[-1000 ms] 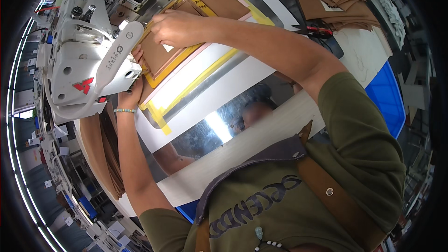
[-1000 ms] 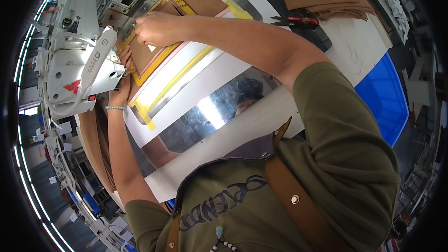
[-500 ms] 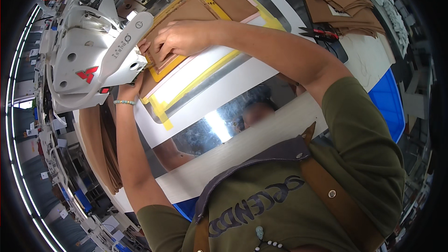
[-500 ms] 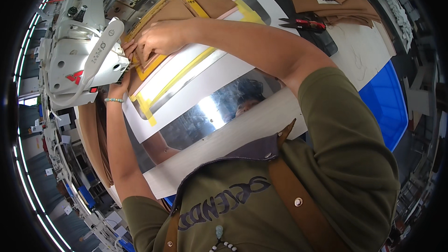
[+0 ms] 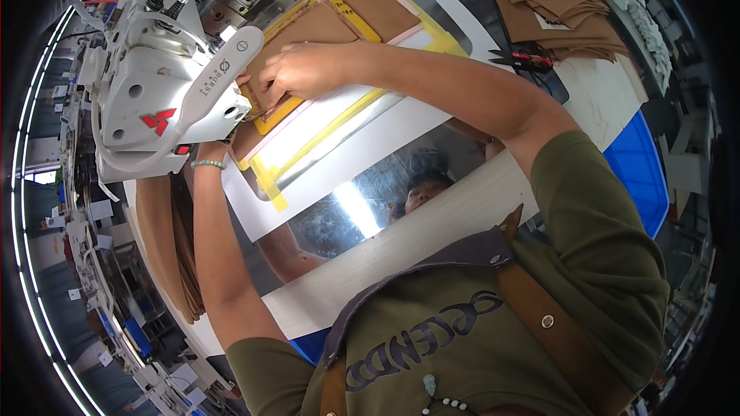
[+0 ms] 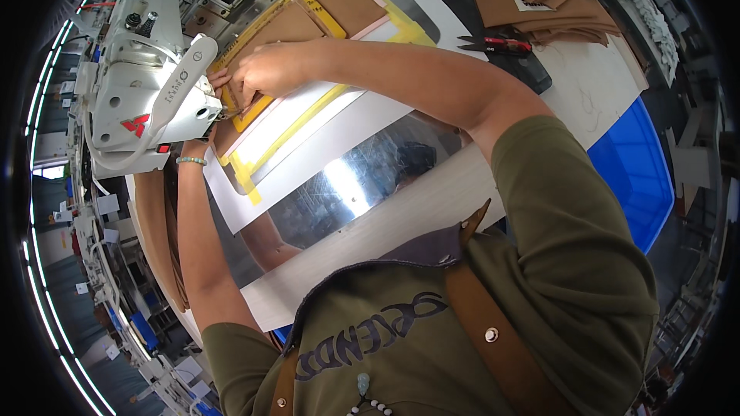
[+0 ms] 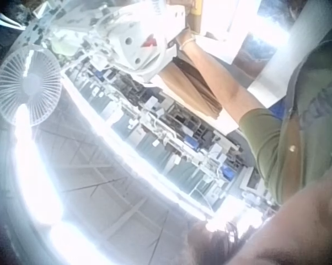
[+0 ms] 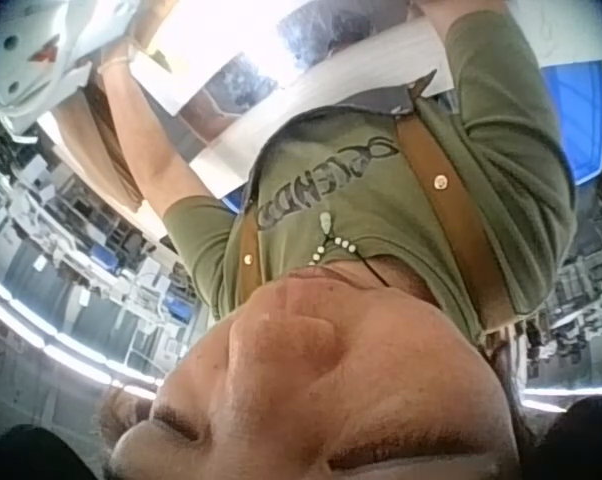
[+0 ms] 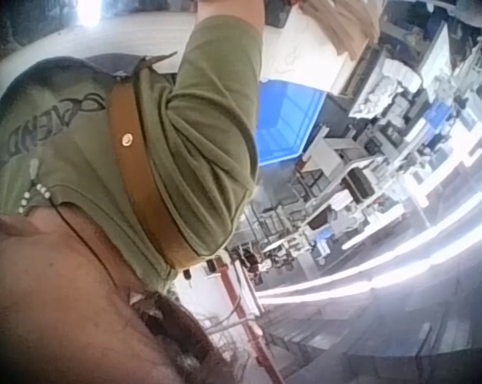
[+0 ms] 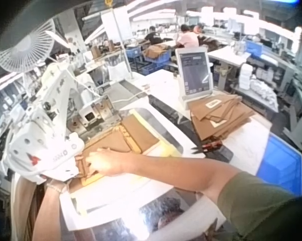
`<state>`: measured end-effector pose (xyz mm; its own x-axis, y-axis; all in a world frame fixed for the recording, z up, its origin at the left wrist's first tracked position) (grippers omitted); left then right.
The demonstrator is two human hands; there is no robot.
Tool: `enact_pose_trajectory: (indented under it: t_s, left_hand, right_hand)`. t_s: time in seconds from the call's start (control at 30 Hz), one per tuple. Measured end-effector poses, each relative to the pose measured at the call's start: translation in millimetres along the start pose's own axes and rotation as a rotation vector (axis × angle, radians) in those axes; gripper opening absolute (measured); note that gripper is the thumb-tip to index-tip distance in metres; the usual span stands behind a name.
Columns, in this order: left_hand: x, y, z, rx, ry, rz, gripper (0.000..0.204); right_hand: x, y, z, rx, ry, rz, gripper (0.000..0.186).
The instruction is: Sewing leather pouches using an industrial sewing machine with a template.
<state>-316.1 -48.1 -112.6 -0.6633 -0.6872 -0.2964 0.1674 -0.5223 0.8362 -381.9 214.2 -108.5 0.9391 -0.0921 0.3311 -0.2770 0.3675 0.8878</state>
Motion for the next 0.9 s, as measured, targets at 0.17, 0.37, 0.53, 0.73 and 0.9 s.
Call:
enact_pose_trajectory:
  t_s: [0.17,0.37,0.53,0.73,0.9]
  left_hand:
    - [21,-1,-5,-0.084,0.220,-0.328,0.041]
    - [0,-16,15,-0.110,0.174,-0.263,0.025]
    - [7,-12,10,-0.167,0.238,-0.322,0.013]
    - [41,-9,-59,0.047,0.278,0.143,0.027]
    - [24,-29,-59,0.110,0.471,0.256,0.023]
  right_hand:
    - [11,4,7,0.030,-0.036,-0.047,0.043]
    - [0,4,1,0.074,-0.048,0.031,0.042]
    - [1,0,6,0.032,-0.071,0.015,0.040]
    - [14,11,20,0.122,-0.088,0.103,0.040]
    - [-4,-7,1,-0.021,-0.163,-0.132,0.038]
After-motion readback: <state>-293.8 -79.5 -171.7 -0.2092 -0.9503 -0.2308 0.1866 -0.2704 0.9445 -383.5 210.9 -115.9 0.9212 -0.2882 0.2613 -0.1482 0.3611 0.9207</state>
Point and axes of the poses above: each hand's wrist, its own z-axis towards the middle knuckle, its own y-axis out of the back of the hand, x = y × z, the point moved 2 cm from there along z, towards the middle knuckle, and after that the axes turned 6 degrees about -y, right-handed, at the moved point
